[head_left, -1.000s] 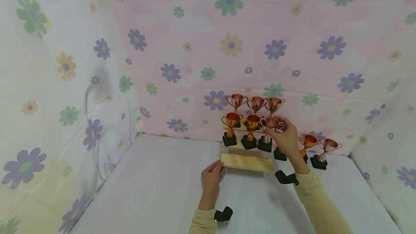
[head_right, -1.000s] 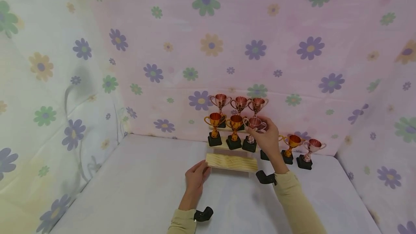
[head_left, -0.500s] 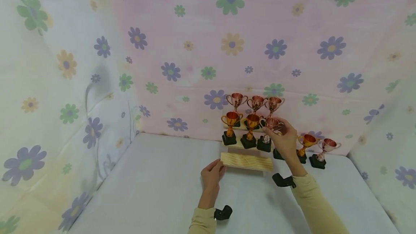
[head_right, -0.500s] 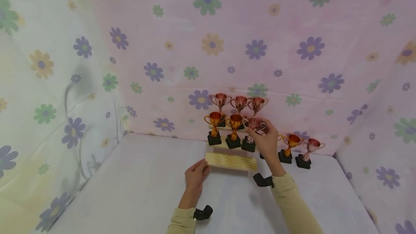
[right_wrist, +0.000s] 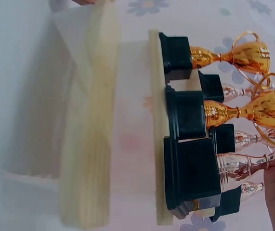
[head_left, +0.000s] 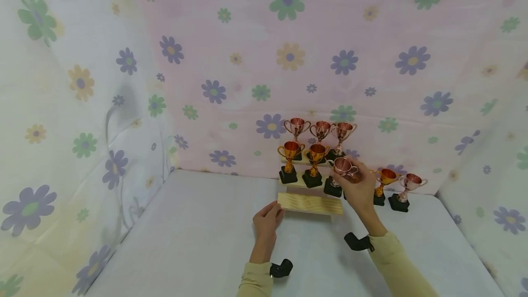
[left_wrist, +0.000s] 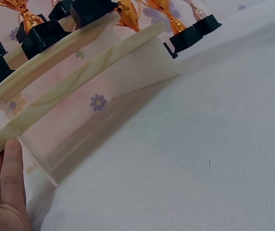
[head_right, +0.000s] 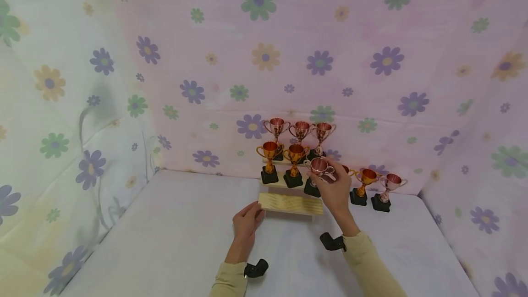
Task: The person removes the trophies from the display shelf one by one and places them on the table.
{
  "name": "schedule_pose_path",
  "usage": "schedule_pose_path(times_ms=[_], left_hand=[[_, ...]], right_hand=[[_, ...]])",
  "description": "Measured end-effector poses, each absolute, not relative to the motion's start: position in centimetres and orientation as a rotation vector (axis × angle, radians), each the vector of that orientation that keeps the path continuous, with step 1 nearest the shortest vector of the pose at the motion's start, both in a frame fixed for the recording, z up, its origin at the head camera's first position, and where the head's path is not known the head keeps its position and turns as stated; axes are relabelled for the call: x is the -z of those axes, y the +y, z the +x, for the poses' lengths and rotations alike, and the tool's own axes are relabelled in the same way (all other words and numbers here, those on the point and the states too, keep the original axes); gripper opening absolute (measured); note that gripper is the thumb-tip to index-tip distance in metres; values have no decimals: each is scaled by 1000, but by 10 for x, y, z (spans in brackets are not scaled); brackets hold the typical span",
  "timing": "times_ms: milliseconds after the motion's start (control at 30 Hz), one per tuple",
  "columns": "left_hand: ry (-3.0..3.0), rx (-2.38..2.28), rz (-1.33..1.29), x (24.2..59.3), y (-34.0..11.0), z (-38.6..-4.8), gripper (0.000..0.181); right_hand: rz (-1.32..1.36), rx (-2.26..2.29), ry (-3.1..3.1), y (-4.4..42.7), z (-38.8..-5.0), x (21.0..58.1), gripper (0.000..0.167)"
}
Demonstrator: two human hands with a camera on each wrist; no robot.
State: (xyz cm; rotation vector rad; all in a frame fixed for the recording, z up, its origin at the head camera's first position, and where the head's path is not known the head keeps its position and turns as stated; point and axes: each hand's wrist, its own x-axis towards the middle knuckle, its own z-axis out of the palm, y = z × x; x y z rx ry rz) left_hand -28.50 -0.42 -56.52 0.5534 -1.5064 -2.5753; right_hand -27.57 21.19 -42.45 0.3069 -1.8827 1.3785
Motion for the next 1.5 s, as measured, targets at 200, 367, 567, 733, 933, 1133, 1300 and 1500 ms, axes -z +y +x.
schedule_pose_path(times_ms=[200,367,567,733,933,1133,1300,1500], left_hand=[[-1506,2590,526,567,-5,-288,29],[-1511,2581,533,566,-4,-286,29],[-1512,2562,534,561,-3,-282,30],[-1518,2558,536,562,-3,-282,29],[-1518,2550,540,560,-3,-282,29],[-1523,2550,534,562,-3,-283,31],[-1530,2555,531,560,-4,-283,30],[-1519,2558,554,565,-4,-287,28]], right_hand=[[327,-1352,-1891,212,-254,431,51],[389,-1378,-1861,225,-243,443,57],[364,-1430,-1881,259,-246,468,61],[258,-1437,-1949,284,-250,483,62],[196,-1395,-2044,298,-255,491,61],[158,-1418,-2121,298,-256,488,55],[154,-1430,-2120,311,-275,512,56],[109,-1431,-2158,312,-278,516,53]])
